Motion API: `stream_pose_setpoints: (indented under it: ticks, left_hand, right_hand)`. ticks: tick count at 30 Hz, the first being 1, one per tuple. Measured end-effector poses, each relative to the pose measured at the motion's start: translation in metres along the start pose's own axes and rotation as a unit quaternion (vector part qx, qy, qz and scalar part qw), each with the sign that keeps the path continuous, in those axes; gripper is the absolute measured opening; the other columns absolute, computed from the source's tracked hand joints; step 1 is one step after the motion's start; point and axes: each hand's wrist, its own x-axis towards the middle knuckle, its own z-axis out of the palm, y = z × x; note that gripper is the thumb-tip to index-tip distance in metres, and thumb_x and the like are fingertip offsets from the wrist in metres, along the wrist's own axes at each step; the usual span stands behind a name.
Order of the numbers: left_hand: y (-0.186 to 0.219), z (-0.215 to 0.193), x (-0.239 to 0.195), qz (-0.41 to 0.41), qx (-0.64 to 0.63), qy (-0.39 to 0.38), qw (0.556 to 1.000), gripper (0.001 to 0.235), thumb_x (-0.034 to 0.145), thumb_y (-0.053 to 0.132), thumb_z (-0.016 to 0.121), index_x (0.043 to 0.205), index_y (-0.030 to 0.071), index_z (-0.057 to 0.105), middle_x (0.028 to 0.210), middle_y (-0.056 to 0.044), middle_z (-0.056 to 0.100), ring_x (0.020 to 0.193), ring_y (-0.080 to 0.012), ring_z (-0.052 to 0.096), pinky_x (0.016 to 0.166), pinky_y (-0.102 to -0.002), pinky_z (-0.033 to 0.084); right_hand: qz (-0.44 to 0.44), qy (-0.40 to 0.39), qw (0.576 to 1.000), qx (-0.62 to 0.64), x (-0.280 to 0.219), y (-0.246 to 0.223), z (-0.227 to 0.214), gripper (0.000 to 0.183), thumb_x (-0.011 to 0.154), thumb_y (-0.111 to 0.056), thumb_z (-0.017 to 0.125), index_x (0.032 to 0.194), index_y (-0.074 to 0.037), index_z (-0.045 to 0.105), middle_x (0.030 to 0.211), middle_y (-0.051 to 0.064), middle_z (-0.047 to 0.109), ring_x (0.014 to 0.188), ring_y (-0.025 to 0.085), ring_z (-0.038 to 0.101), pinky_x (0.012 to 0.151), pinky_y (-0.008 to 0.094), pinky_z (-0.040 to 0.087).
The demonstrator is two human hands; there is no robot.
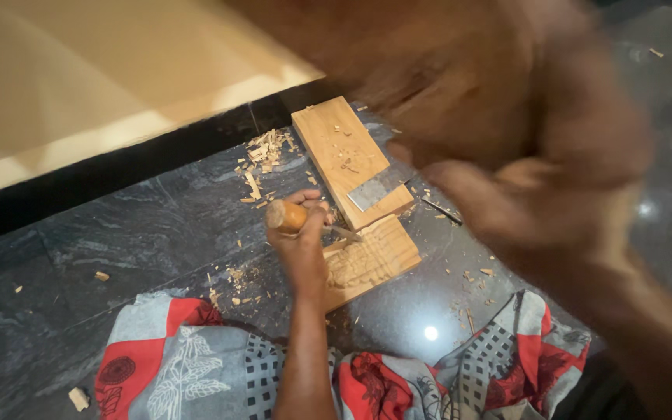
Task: The person carves a wooden plank using a chisel and mallet. They repeatedly strike the chisel to remove wood shavings and shape the plank.
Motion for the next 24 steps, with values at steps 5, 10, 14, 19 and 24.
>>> stream_pose_setpoints:
  ticks: [5,10,14,19,24]
  left_hand:
    - [-0.018,-0.003,0.006,0.011,0.039,0.07,0.997,0.041,0.074,-0.006,0.077,0.109,0.004,0.058,0.092,-0.001,0.067,0.076,-0.0093,0.067,0.067,-0.025,0.058]
    - [-0.05,-0.017,0.016,0.031,0.017,0.028,0.999,0.04,0.08,-0.003,0.079,0.115,-0.006,0.059,0.103,-0.01,0.07,0.086,-0.0165,0.069,0.075,-0.03,0.059]
    - [-0.069,-0.028,0.021,0.007,0.085,0.064,0.994,0.058,0.08,-0.002,0.083,0.124,-0.008,0.047,0.113,-0.016,0.062,0.097,-0.019,0.064,0.084,-0.031,0.058]
    - [-0.071,-0.024,0.019,-0.042,0.037,0.097,0.994,0.057,0.079,-0.006,0.08,0.123,-0.007,0.043,0.115,-0.016,0.06,0.099,-0.0181,0.065,0.085,-0.031,0.059]
    - [-0.051,-0.018,0.017,0.006,-0.005,0.046,0.999,0.04,0.078,-0.012,0.077,0.116,-0.011,0.063,0.107,-0.014,0.068,0.088,-0.019,0.068,0.08,-0.032,0.058]
  right_hand:
    - [-0.016,-0.284,0.928,-0.24,0.016,0.005,0.049,0.085,0.081,-0.015,0.079,0.157,-0.022,0.041,0.096,0.011,0.067,0.076,0.022,0.065,0.051,0.034,0.054]
    - [-0.076,-0.304,0.919,-0.239,0.015,0.01,0.066,0.061,0.098,-0.004,0.059,0.152,-0.029,0.046,0.084,0.006,0.065,0.062,0.016,0.06,0.042,0.029,0.051]
    - [-0.072,-0.259,0.946,-0.179,0.012,0.006,0.071,0.06,0.096,-0.011,0.06,0.153,-0.025,0.047,0.081,0.008,0.063,0.059,0.017,0.057,0.04,0.029,0.048]
    - [-0.074,-0.328,0.912,-0.233,0.01,0.006,0.078,0.056,0.098,-0.004,0.056,0.146,-0.033,0.051,0.076,0.008,0.063,0.057,0.017,0.059,0.037,0.029,0.052]
    - [-0.138,-0.264,0.933,-0.2,0.009,0.012,0.079,0.057,0.097,-0.008,0.06,0.149,-0.028,0.051,0.081,0.008,0.064,0.061,0.017,0.061,0.046,0.03,0.053]
